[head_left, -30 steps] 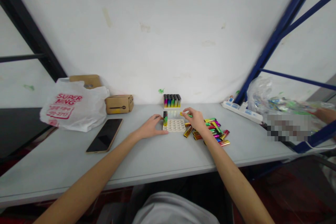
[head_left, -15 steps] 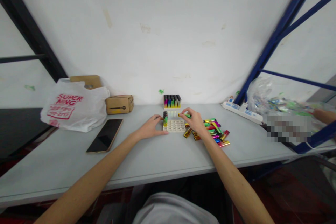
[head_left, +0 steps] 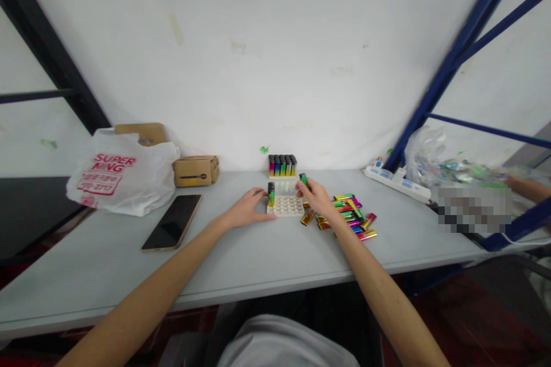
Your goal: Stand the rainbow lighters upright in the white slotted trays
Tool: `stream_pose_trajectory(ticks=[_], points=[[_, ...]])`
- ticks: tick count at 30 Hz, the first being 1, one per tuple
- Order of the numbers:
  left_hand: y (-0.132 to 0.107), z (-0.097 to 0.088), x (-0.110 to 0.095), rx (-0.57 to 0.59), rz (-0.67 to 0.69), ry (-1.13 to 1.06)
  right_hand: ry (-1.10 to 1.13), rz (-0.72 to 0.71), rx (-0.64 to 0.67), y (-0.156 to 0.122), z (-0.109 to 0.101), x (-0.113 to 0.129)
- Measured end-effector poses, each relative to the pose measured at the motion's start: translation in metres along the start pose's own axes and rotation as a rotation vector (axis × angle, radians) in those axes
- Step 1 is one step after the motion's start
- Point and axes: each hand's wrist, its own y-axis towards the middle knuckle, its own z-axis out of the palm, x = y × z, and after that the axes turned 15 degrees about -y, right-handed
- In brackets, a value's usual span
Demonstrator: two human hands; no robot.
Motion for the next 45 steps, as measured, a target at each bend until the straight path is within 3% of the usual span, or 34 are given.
stream_pose_trajectory(ticks=[5, 14, 31, 39, 43, 45], points=[[0.000, -0.001, -0.001, 0.007, -0.010, -0.001, 0.051, 0.050, -0.022, -0.001, 0.002, 0.006], [0.000, 0.001, 0.005, 0.001, 0.001, 0.003, -0.200, 0.109, -0.177, -0.004, -0.008, 0.016], [0.000, 0.002, 0.008, -0.009, 0.032, 0.016, -0.323, 0.092, -0.081, -0.003, 0.003, 0.008], [0.000, 0.002, 0.004, -0.002, 0.016, -0.003, -0.261, -0.012, -0.093, -0.006, 0.004, 0.010], [0.000, 0.002, 0.004, 0.002, 0.011, 0.008, -0.191, -0.202, 0.011, -0.007, 0.003, 0.013], [0.000, 0.002, 0.004, -0.001, 0.007, 0.015, -0.197, -0.308, -0.004, -0.008, 0.005, 0.018]])
